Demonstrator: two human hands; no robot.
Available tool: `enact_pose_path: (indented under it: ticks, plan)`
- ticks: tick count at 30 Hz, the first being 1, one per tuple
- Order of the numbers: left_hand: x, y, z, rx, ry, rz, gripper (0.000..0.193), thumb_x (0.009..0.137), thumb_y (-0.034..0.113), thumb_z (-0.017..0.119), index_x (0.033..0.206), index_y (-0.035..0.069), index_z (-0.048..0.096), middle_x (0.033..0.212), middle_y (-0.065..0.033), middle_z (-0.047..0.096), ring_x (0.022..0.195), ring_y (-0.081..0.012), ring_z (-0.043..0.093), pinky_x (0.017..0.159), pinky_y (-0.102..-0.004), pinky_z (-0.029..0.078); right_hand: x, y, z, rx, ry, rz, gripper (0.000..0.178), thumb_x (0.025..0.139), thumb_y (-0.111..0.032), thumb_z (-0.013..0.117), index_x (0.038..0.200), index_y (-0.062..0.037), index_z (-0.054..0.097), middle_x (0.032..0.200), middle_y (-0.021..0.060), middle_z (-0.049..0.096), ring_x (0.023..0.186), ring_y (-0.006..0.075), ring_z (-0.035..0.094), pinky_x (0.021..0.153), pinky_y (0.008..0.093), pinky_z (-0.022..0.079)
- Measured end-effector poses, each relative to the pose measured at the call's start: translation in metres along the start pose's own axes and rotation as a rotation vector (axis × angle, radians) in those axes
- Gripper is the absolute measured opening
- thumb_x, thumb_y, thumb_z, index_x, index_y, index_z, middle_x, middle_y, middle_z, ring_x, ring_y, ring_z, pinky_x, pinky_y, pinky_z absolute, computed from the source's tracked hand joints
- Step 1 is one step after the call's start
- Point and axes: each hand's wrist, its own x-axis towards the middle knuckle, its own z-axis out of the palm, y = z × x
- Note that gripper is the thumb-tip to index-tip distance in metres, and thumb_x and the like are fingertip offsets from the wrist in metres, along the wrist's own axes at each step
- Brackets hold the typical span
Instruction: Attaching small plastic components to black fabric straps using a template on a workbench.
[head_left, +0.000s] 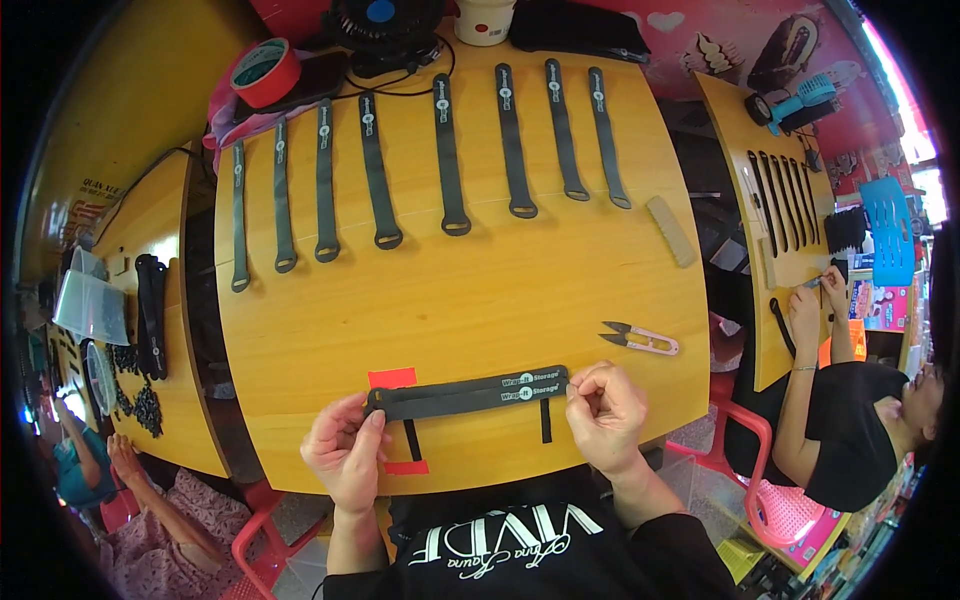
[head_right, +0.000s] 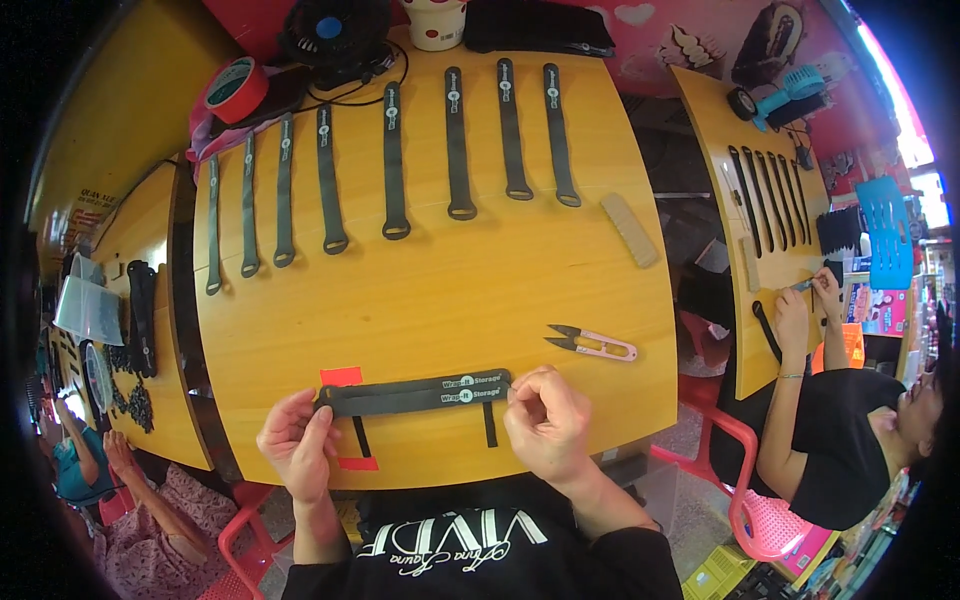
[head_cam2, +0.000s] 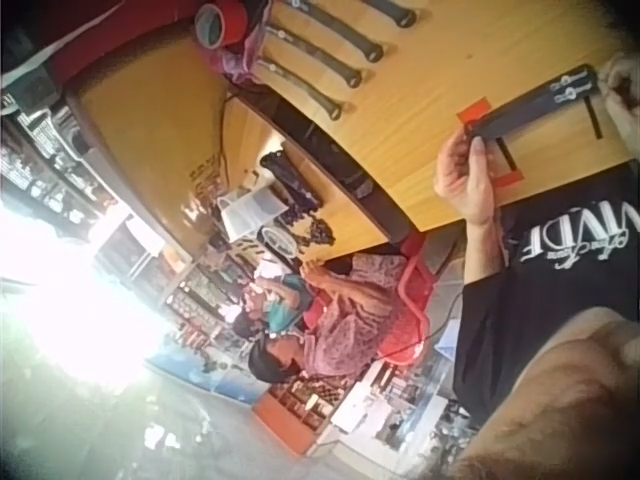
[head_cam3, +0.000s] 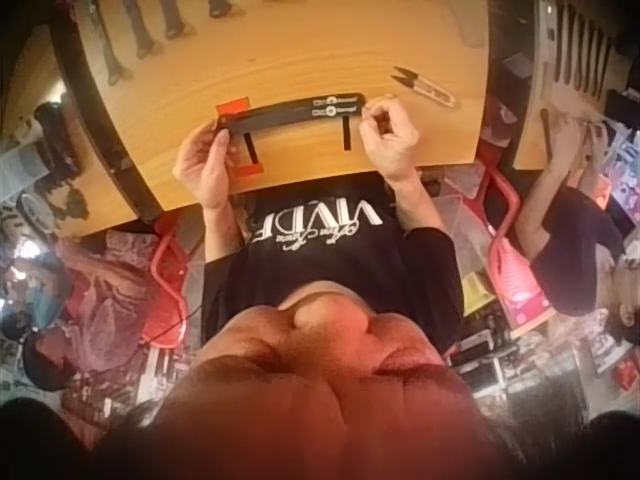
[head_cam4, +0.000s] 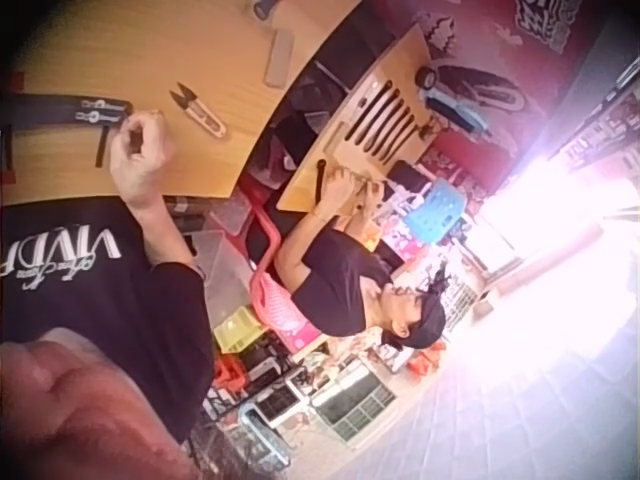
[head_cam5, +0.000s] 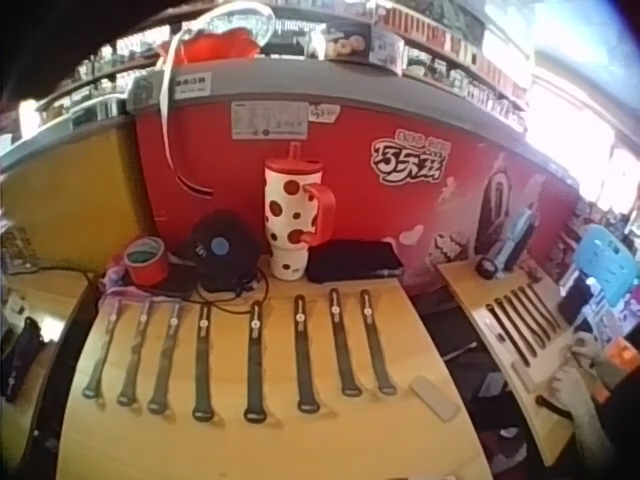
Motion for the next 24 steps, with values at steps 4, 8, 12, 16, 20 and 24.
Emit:
enact_pose_path:
  ticks: [4,8,12,16,20,24]
  plan:
    - [-0.0001,-0.0017,0.0019,0.009,0.02,0.019,0.021,0.085,-0.009,0.065,0.105,-0.004,0.064,0.076,-0.0046,0.062,0.052,-0.0074,0.057,0.039,-0.0166,0.038,0.0014,0.0014,0.0024,0.01,0.048,-0.012,0.023,0.071,0.019,0.056,0.08,-0.0012,0.049,0.077,0.0062,0.057,0.056,0.0042,0.047,0.047,0.0183,0.036]
    - [-0.0004,-0.0019,0.003,0.019,0.016,0.026,0.021,0.085,-0.009,0.065,0.105,-0.004,0.064,0.076,-0.0045,0.062,0.052,-0.0073,0.057,0.04,-0.0166,0.038,0.0007,0.0019,0.0032,0.018,0.061,-0.01,0.023,0.071,0.019,0.056,0.08,-0.0009,0.049,0.076,0.0063,0.057,0.056,0.0044,0.047,0.047,0.0185,0.037]
    - [-0.0011,-0.0022,0.0034,0.025,0.022,0.022,0.021,0.085,-0.009,0.066,0.105,-0.004,0.064,0.076,-0.0043,0.062,0.052,-0.0069,0.057,0.04,-0.0166,0.039,0.0004,0.0029,0.0026,0.006,0.058,-0.02,0.023,0.071,0.019,0.056,0.08,-0.0009,0.049,0.076,0.0064,0.057,0.056,0.0048,0.047,0.047,0.0188,0.036]
    - [-0.0004,-0.0023,0.004,0.019,0.016,0.026,0.02,0.085,-0.008,0.066,0.105,-0.004,0.065,0.075,-0.0041,0.062,0.052,-0.0067,0.057,0.04,-0.0167,0.039,0.0012,0.0016,0.0017,-0.019,0.052,-0.018,0.023,0.07,0.019,0.056,0.078,-0.0011,0.048,0.075,0.0064,0.056,0.055,0.0051,0.046,0.046,0.0191,0.036]
    - [0.0011,-0.0022,0.0036,0.019,0.014,0.025,0.02,0.085,-0.007,0.066,0.104,-0.004,0.065,0.075,-0.004,0.062,0.052,-0.0067,0.057,0.04,-0.0167,0.039,0.0024,-0.0003,0.0035,-0.018,0.059,-0.02,0.023,0.069,0.019,0.056,0.078,-0.0013,0.047,0.074,0.0062,0.056,0.054,0.0054,0.046,0.046,0.0193,0.036]
    - [0.0002,-0.0013,0.0015,0.03,0.029,0.016,0.02,0.085,-0.008,0.067,0.104,-0.003,0.065,0.075,-0.0041,0.063,0.052,-0.0069,0.057,0.041,-0.0166,0.039,0.0037,-0.0016,0.0067,-0.02,0.063,-0.033,0.023,0.069,0.019,0.055,0.078,-0.0012,0.048,0.073,0.0062,0.055,0.054,0.0064,0.047,0.046,0.0199,0.037]
